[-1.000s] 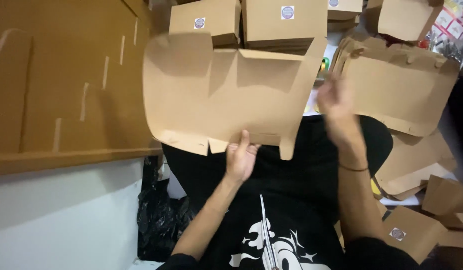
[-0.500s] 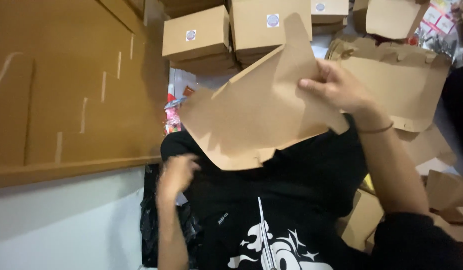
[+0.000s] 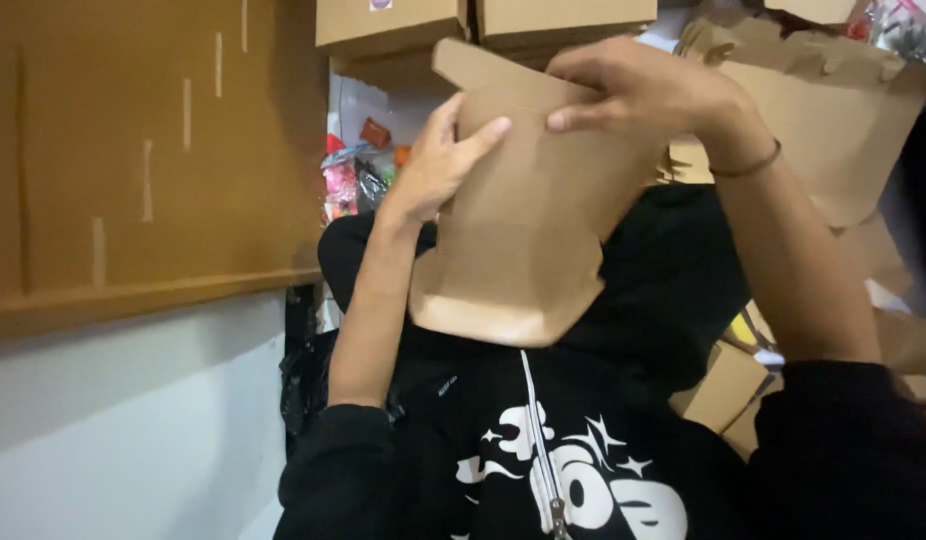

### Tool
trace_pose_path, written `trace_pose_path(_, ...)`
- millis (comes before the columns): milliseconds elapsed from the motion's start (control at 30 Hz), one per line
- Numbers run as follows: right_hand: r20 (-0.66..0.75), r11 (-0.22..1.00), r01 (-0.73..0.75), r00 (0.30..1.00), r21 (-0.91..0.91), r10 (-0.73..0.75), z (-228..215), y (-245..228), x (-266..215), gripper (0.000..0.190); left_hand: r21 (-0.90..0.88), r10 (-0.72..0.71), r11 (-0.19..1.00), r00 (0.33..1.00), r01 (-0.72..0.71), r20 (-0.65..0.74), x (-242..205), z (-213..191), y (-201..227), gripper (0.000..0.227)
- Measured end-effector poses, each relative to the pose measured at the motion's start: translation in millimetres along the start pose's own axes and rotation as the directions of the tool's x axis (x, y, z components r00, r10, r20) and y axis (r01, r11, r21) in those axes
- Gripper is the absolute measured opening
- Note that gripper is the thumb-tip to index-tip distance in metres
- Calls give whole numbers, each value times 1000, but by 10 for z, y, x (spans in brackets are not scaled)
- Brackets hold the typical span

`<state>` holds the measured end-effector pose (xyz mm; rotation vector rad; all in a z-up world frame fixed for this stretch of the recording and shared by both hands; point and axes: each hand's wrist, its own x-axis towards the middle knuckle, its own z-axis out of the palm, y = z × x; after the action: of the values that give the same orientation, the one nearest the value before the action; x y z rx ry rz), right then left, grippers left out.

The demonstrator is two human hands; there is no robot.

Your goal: Assembling a cardboard box by folding and tucking its flaps to create a finished container.

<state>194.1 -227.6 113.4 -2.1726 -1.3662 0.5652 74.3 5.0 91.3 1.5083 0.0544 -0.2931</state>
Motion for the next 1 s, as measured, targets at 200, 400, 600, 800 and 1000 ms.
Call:
trace_pose_path(200,-468,890,55,864,453,185,227,167,-590,36,-276,-74,961,976,15,-204,-45,-263,-483,46)
trace_pose_path(400,-276,222,194,851,956,446,1331,736,-529,29,-527,-282,846,909,85,-306,68,-249,-822,52)
trace_pose_path(600,-388,389,152,652,909,651,1692,1061,-485,15,-407,-91,907,888,-112,-450,83,-184,-1319,70)
trace_pose_path(800,-478,607,7,622,795,620,1013,-39,-487,37,-663,136,657,922,-358,-363,-193,219,-740,65)
trace_pose_path(1000,-581,758,51,676,651,453,1564,720,-651,57,-531,137,826,981,-189,-136,-6,-76,-1080,64)
